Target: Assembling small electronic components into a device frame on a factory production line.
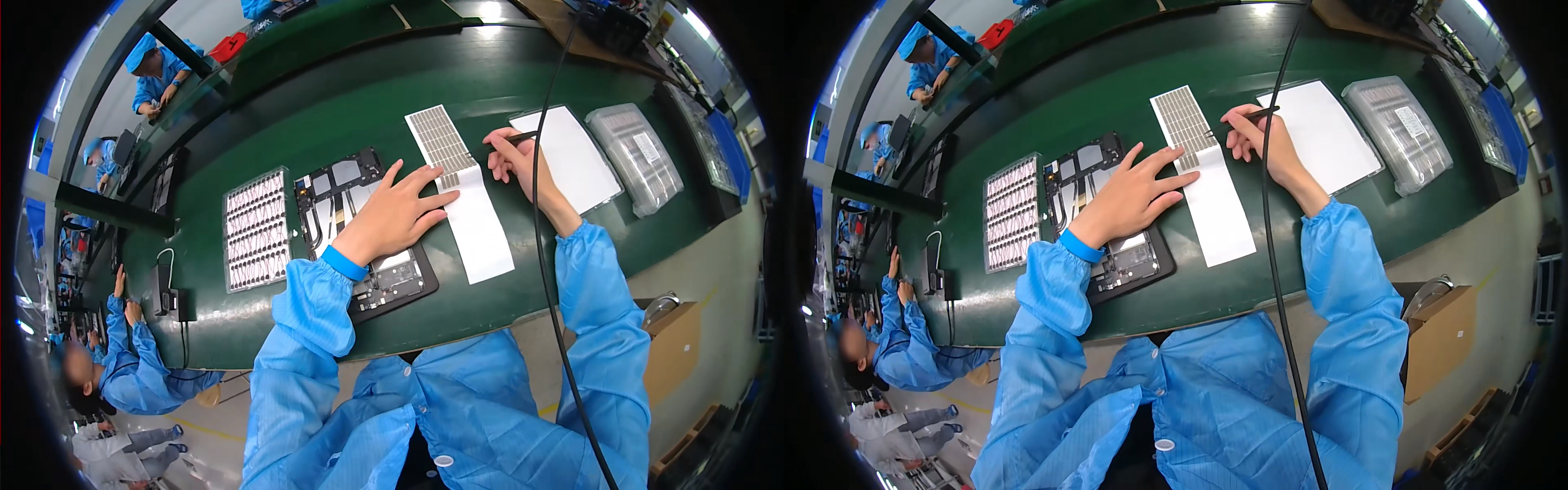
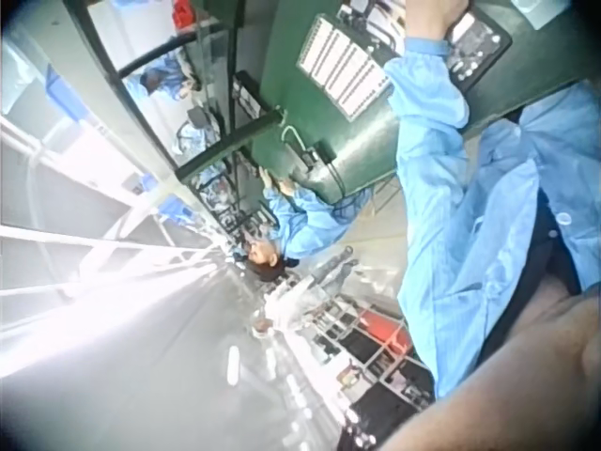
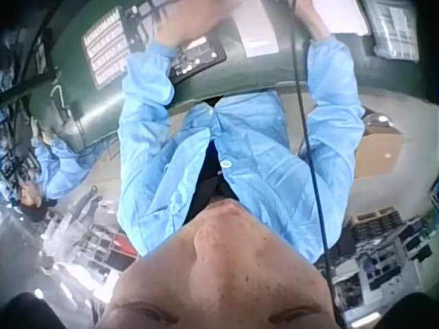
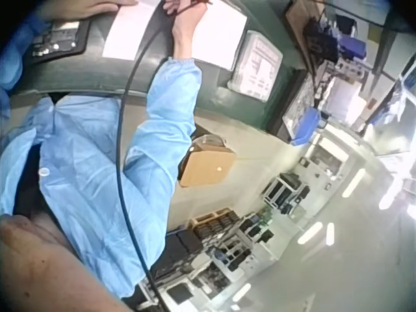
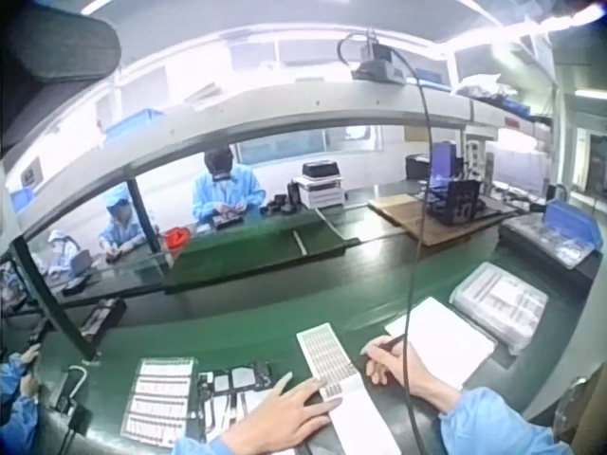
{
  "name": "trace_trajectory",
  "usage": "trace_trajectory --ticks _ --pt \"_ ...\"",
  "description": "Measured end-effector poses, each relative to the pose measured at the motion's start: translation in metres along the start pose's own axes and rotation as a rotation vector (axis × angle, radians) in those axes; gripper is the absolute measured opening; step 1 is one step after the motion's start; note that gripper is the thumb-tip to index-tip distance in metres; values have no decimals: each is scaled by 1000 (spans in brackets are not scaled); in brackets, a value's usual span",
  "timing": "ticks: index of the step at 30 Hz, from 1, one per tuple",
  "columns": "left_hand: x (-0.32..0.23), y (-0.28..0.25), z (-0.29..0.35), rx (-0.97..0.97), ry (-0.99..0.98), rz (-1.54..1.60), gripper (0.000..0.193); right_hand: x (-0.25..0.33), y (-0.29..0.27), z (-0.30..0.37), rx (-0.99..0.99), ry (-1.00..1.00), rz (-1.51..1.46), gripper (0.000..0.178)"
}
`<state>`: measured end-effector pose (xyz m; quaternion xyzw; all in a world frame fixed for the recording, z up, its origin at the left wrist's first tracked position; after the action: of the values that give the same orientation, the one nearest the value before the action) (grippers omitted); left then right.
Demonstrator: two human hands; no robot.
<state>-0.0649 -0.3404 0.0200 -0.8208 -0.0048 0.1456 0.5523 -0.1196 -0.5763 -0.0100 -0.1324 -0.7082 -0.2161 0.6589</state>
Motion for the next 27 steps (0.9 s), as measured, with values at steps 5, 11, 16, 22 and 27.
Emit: trace_trajectory --ticks 5,11,16,22,27 --pt "2 -2 0 -8 -18 26 36 0 4 6 98 11 172 23" --pt "2 -2 -1 -17 -20 43 36 1 4 6 158 -38 158 18" --pt "2 -1 0 -35 -22 50 36 4 3 9 164 -16 199 18" --pt "4 0 0 -49 -10 39 36 6 7 8 167 -18 214 20" --pt "6 3 2 -42 23 42 40 0 -8 -5 -42 -83 72 26"
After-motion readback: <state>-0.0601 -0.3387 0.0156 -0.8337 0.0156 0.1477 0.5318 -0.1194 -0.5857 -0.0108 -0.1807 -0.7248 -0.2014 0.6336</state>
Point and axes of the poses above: each hand's wrist, its own z-axis away from the middle knuckle, its own y-axis out of the palm, x = y × z, the point moved 4 cm from there along -z, towards the middle knuckle, and after that the axes turned 11 degrees about -x, right-handed, at the moved point
